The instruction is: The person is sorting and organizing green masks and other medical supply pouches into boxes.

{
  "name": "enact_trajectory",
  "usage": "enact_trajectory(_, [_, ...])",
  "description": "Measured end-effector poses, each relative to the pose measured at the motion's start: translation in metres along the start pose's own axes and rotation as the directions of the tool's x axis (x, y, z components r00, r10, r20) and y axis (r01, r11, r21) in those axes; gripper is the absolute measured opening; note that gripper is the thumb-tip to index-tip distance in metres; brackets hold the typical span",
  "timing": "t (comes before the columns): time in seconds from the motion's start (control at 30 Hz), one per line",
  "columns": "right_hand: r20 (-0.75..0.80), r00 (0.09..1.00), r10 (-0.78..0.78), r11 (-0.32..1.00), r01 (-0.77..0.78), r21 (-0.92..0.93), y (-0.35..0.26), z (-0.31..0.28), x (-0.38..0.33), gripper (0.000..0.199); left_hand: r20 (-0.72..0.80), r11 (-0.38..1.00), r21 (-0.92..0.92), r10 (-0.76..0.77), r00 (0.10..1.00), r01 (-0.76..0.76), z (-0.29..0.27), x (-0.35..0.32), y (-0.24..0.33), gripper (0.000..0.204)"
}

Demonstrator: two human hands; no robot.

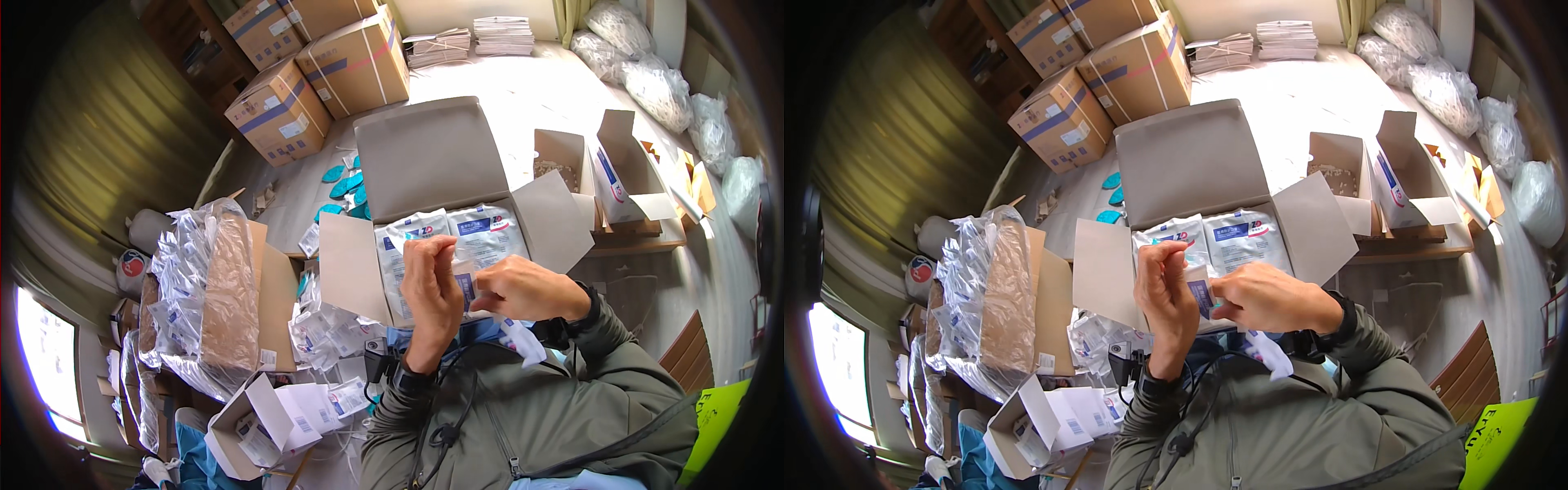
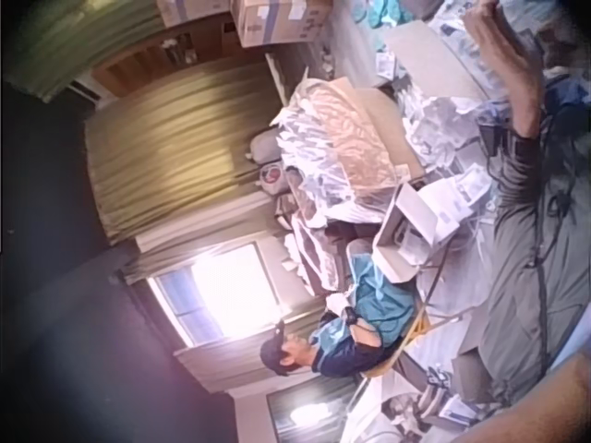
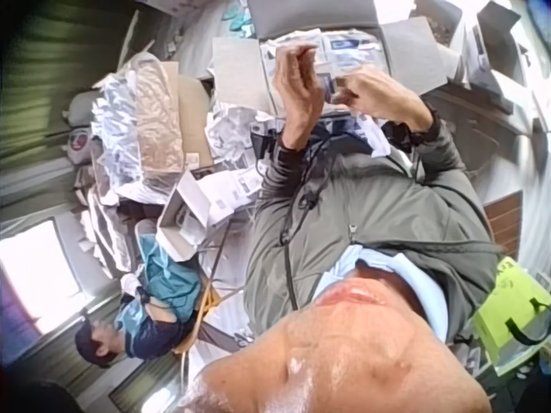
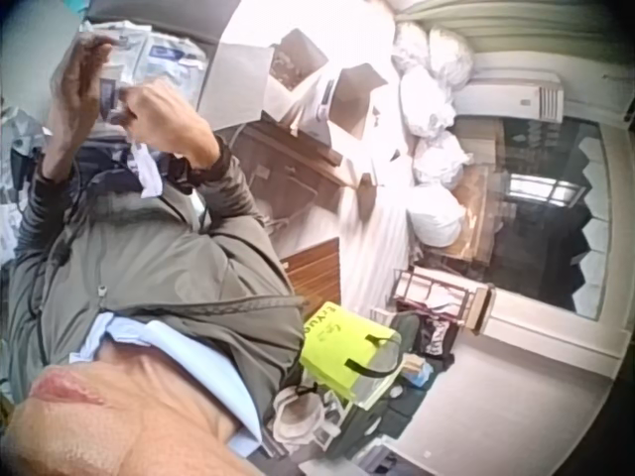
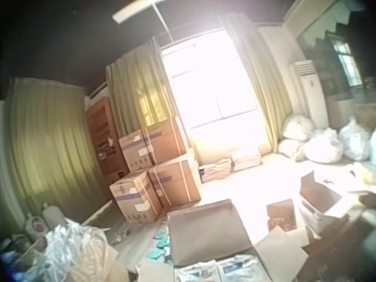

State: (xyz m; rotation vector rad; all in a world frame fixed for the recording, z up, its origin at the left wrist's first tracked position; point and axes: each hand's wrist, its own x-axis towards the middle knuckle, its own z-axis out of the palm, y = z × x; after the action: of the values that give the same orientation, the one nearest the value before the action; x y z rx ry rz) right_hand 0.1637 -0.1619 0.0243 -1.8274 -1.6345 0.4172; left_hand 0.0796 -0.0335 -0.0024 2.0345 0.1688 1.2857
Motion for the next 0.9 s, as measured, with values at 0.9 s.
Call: enact_trajectory(0.9, [-0.815, 0.412, 0.408, 0.607, 0.544, 0.579, 0.038, -0.015, -0.013, 0.019, 0.205, 0.675, -0.473, -0.540, 0.816, 0.566, 0.006, -0.021, -0.048, 0.037])
